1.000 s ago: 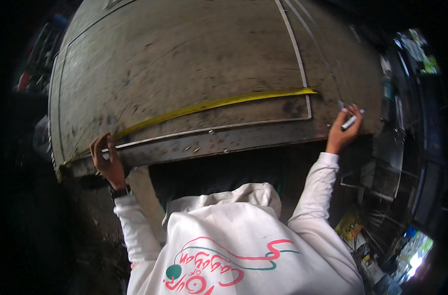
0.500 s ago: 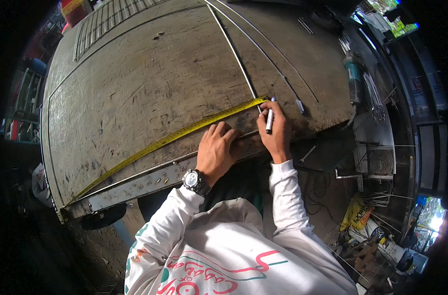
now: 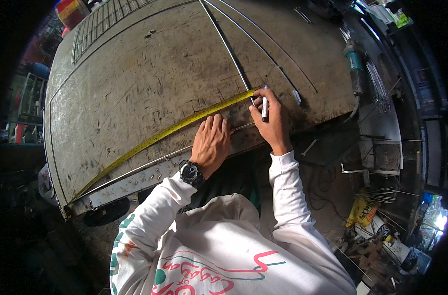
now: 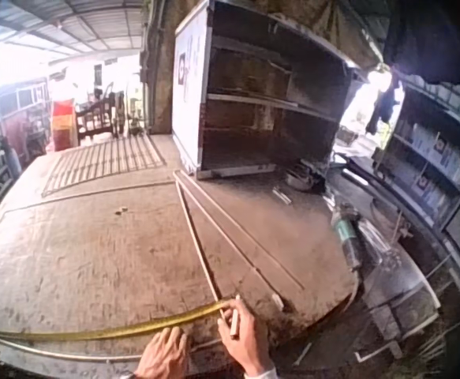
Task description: The person measures a large metal sheet with a yellow tape measure and marks points with a marker. They wipe the surface with a cloth and reposition the tape measure multiple times to verify measurements.
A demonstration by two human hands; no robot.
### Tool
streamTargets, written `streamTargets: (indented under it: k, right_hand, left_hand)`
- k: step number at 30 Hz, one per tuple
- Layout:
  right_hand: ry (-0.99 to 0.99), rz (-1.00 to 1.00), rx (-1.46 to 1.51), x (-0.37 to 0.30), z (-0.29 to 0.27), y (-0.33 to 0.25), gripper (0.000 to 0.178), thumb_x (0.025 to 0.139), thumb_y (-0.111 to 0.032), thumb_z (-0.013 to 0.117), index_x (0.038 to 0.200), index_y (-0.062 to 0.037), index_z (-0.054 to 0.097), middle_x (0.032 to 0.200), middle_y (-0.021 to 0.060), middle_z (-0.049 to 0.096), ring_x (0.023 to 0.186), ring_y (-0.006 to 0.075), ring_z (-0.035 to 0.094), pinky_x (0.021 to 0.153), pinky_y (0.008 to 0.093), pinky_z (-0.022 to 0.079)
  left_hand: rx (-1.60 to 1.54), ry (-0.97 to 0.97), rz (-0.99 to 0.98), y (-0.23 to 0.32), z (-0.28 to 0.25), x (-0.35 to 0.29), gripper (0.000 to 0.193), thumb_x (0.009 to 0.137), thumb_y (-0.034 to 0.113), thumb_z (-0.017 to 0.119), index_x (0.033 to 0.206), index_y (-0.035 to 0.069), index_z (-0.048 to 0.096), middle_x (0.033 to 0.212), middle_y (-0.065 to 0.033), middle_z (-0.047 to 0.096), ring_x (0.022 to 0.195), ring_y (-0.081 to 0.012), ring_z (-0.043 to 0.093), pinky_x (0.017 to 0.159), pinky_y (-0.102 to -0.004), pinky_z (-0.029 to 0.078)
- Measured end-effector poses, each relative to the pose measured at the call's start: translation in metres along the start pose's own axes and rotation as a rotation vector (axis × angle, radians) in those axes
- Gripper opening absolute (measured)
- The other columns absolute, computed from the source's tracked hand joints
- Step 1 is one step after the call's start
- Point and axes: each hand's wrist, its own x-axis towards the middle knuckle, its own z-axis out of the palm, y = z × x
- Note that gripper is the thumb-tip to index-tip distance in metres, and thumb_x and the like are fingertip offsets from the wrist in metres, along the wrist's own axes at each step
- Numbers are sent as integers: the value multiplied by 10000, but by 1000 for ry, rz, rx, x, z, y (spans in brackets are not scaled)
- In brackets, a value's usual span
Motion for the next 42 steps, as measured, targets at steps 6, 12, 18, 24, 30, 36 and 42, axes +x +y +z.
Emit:
streamTargets:
  k: [6, 12, 18, 24, 30, 36, 42]
  right_hand:
    - [73, 86, 216, -2, 3, 8, 246, 927, -22, 717, 1153, -36, 621, 907, 35, 658, 782, 110, 638, 695, 276, 530]
    - [134, 228, 577, -8, 14, 4, 130, 955, -53, 711, 1052, -48, 626, 851, 44, 691, 705, 109, 678, 620, 262, 542]
    - [228, 212, 510, -16, 22, 6, 115, 955, -48, 712, 1028, -47, 623, 825, 28, 685, 730, 98, 678, 645, 278, 549]
    - [221, 200, 594, -18, 20, 8, 109, 958, -42, 719, 1017, -46, 628, 822, 7, 662, 746, 59, 615, 684, 250, 524]
    - [199, 122, 504, -20, 17, 14, 71, 1004, -77, 671, 1066, -50, 651, 903, 40, 708, 762, 97, 660, 715, 277, 553]
    - [279, 294, 448, 9, -69, 35, 449, 1110, -447, 481, 1279, -96, 703, 895, -3, 639, 696, 44, 483, 594, 224, 391]
    - [255, 411, 26, 44, -136, 53, 314, 1045, -341, 623, 868, -82, 629, 642, 25, 624, 463, 58, 485, 413, 237, 344]
  left_hand:
    - [-437, -95, -169, 0, -20, 13, 303, 956, 161, 651, 1176, -47, 630, 1010, -210, 653, 971, -426, 635, 842, -485, 512]
    - [-825, -388, -207, -4, -11, 48, 266, 986, 140, 646, 1167, -39, 724, 1046, -216, 757, 926, -299, 732, 848, -387, 551]
    - [-987, -442, -478, 5, 4, 56, 290, 918, 227, 706, 927, -59, 748, 734, -194, 711, 684, -264, 721, 692, -404, 550]
    - [-832, -436, -534, 8, -1, 63, 320, 910, 250, 748, 910, -70, 747, 720, -158, 718, 653, -185, 674, 678, -374, 546]
    - [-1045, -493, -338, -14, -3, 53, 281, 967, 213, 727, 1137, -9, 758, 918, -100, 762, 757, -127, 648, 709, -326, 534]
    - [-917, -468, -505, -6, -14, 53, 407, 956, 370, 763, 1051, -25, 772, 759, -76, 722, 641, -135, 629, 611, -338, 509]
    - [-842, -375, -554, 4, -9, 54, 406, 880, 363, 807, 879, -41, 769, 674, -110, 720, 628, -214, 701, 649, -349, 550]
